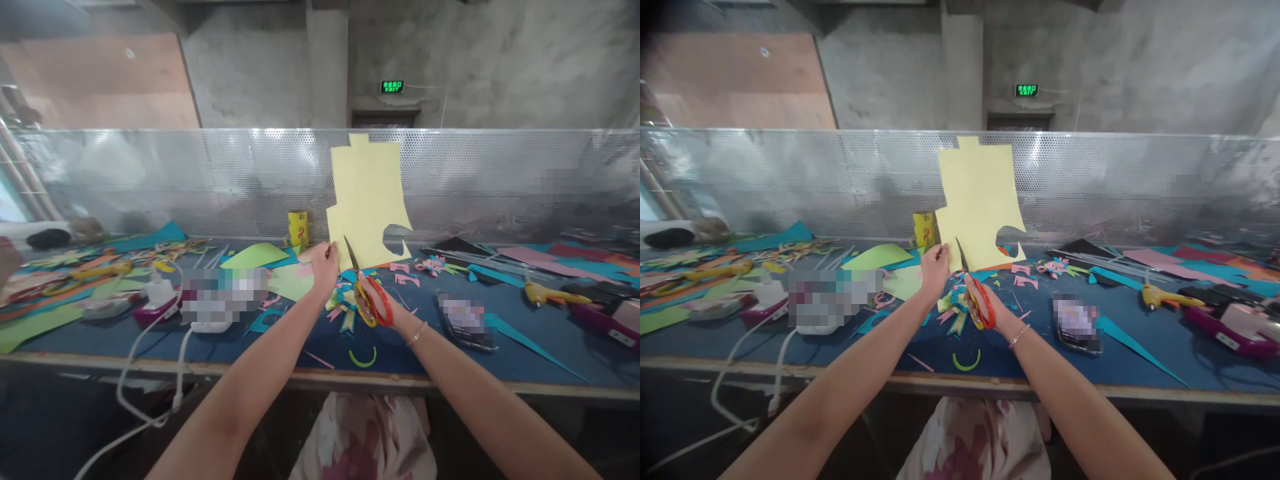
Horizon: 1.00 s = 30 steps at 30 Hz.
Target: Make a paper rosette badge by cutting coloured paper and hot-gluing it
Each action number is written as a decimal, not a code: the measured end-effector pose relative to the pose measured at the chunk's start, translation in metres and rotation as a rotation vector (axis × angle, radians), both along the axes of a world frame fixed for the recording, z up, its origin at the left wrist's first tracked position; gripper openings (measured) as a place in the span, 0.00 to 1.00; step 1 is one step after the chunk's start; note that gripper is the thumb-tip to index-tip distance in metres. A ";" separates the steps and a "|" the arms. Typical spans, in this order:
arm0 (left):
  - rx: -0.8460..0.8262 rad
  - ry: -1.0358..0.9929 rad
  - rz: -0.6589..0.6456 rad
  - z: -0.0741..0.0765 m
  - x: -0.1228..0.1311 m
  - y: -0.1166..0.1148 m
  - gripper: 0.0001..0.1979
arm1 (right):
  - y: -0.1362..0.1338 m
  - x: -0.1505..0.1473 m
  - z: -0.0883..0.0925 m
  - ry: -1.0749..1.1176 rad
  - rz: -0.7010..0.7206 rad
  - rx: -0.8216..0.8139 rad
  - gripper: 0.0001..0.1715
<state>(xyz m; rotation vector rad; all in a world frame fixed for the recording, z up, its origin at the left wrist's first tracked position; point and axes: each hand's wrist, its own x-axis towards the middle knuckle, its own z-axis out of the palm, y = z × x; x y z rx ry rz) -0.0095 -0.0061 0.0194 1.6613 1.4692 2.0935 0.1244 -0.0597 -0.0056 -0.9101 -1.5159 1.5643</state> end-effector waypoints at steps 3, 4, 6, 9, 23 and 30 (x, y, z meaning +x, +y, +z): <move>-0.006 0.007 -0.024 -0.002 0.003 0.001 0.15 | -0.002 0.000 0.003 0.010 -0.017 0.004 0.30; -0.010 0.006 -0.026 -0.002 0.003 0.002 0.15 | -0.003 -0.001 0.003 -0.004 -0.028 0.000 0.30; -0.021 0.000 -0.028 -0.004 0.003 0.003 0.16 | -0.003 -0.002 0.004 -0.046 -0.060 0.004 0.30; -0.035 0.003 -0.035 -0.005 0.002 0.005 0.16 | -0.003 -0.003 0.004 -0.116 -0.134 0.025 0.30; -0.122 0.016 -0.121 -0.003 0.019 -0.016 0.17 | 0.004 -0.002 -0.003 0.054 -0.092 0.046 0.29; -0.123 0.024 -0.116 -0.002 0.017 -0.015 0.16 | 0.004 -0.001 0.001 -0.106 -0.221 0.117 0.29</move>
